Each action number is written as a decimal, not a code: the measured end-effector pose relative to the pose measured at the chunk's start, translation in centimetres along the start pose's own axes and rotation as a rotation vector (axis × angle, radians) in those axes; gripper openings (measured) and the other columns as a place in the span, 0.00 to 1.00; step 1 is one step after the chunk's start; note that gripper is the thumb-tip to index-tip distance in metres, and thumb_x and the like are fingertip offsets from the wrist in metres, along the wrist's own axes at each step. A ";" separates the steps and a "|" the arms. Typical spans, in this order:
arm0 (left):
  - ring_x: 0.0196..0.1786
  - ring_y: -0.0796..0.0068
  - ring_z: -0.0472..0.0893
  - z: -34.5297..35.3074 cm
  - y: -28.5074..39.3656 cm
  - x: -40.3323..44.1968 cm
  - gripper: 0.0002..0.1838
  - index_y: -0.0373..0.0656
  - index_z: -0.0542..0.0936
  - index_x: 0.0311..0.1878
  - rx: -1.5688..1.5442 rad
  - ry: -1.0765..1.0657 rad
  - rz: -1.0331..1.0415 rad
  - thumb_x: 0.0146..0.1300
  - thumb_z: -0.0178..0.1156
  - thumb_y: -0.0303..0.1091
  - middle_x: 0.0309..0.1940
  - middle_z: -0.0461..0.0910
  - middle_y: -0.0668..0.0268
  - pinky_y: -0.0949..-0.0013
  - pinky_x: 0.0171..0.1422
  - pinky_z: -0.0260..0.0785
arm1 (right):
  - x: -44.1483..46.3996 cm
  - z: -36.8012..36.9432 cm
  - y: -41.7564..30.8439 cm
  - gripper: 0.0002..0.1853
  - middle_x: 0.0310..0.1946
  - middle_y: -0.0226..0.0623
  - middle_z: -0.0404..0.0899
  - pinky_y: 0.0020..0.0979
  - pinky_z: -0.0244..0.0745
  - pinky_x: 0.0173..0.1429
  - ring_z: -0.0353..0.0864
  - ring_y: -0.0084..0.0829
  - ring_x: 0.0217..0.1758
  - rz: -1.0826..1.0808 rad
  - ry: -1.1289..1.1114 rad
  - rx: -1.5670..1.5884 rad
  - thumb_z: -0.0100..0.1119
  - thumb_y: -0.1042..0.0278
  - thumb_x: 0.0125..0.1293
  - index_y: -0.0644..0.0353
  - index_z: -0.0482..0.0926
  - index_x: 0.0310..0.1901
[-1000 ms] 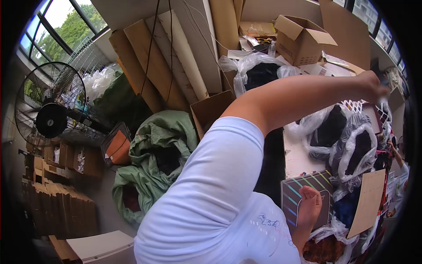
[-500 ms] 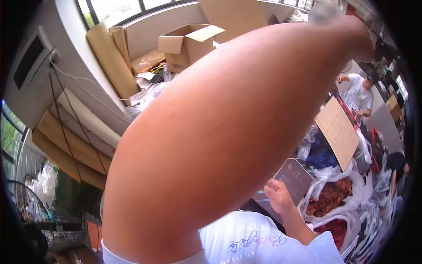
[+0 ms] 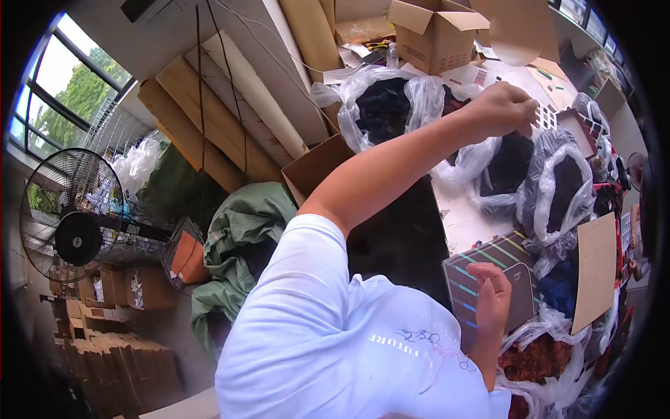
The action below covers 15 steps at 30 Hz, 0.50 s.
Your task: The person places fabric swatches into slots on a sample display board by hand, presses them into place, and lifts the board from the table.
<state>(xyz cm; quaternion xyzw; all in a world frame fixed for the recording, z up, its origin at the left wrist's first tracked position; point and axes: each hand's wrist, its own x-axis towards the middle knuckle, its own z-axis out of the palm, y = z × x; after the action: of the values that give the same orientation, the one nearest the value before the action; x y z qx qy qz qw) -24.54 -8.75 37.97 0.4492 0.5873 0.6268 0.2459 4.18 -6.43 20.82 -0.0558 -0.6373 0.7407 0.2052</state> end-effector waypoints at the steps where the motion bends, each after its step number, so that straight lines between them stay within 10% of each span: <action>1: 0.29 0.77 0.81 -0.1 -1.8 0.0 0.21 0.34 0.82 0.32 -0.035 0.017 0.003 0.73 0.52 0.42 0.24 0.83 0.63 0.70 0.40 0.72 | 0.0 -0.1 -0.2 0.18 0.47 0.45 0.79 0.35 0.70 0.64 0.79 0.34 0.54 0.000 0.001 -0.032 0.57 0.59 0.71 0.70 0.78 0.47; 2: 0.18 0.89 0.66 -0.4 -2.2 -1.3 0.25 0.41 0.81 0.28 -0.039 0.025 0.002 0.75 0.51 0.50 0.24 0.82 0.68 0.78 0.20 0.58 | 0.1 0.3 -0.6 0.18 0.47 0.44 0.80 0.35 0.69 0.63 0.79 0.34 0.54 0.009 0.010 -0.041 0.57 0.59 0.71 0.70 0.78 0.47; 4: 0.31 0.82 0.80 -0.8 -3.6 -4.2 0.24 0.37 0.82 0.35 -0.068 0.057 0.130 0.76 0.50 0.49 0.24 0.82 0.66 0.75 0.41 0.71 | -0.2 0.3 -0.4 0.17 0.47 0.43 0.81 0.33 0.69 0.64 0.79 0.32 0.54 0.044 0.032 0.010 0.59 0.60 0.70 0.69 0.80 0.48; 7: 0.34 0.80 0.79 -0.2 1.4 -11.6 0.29 0.38 0.62 0.73 0.050 0.162 0.383 0.73 0.57 0.33 0.35 0.84 0.61 0.75 0.42 0.73 | -0.5 -0.4 -0.1 0.16 0.48 0.40 0.82 0.31 0.68 0.64 0.78 0.30 0.55 0.069 0.067 0.042 0.60 0.62 0.70 0.67 0.81 0.49; 11: 0.34 0.76 0.79 1.0 7.1 -18.5 0.32 0.39 0.58 0.75 0.275 0.240 0.961 0.70 0.56 0.30 0.36 0.83 0.58 0.69 0.43 0.73 | -0.5 -0.7 -0.3 0.15 0.48 0.37 0.82 0.30 0.68 0.65 0.78 0.27 0.56 0.242 0.036 -0.021 0.61 0.62 0.70 0.64 0.81 0.51; 15: 0.35 0.72 0.80 1.3 7.6 -19.9 0.31 0.40 0.60 0.73 0.302 0.105 1.072 0.69 0.56 0.29 0.37 0.83 0.57 0.67 0.43 0.74 | 0.6 -0.2 -0.3 0.17 0.49 0.36 0.82 0.29 0.67 0.64 0.77 0.27 0.56 0.307 -0.006 -0.028 0.60 0.58 0.71 0.64 0.81 0.51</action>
<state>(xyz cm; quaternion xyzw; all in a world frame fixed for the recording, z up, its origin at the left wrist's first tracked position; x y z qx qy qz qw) -12.31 -26.14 39.70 0.6834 0.3714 0.5944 -0.2041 3.81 -6.01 21.22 -0.1533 -0.6322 0.7545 0.0870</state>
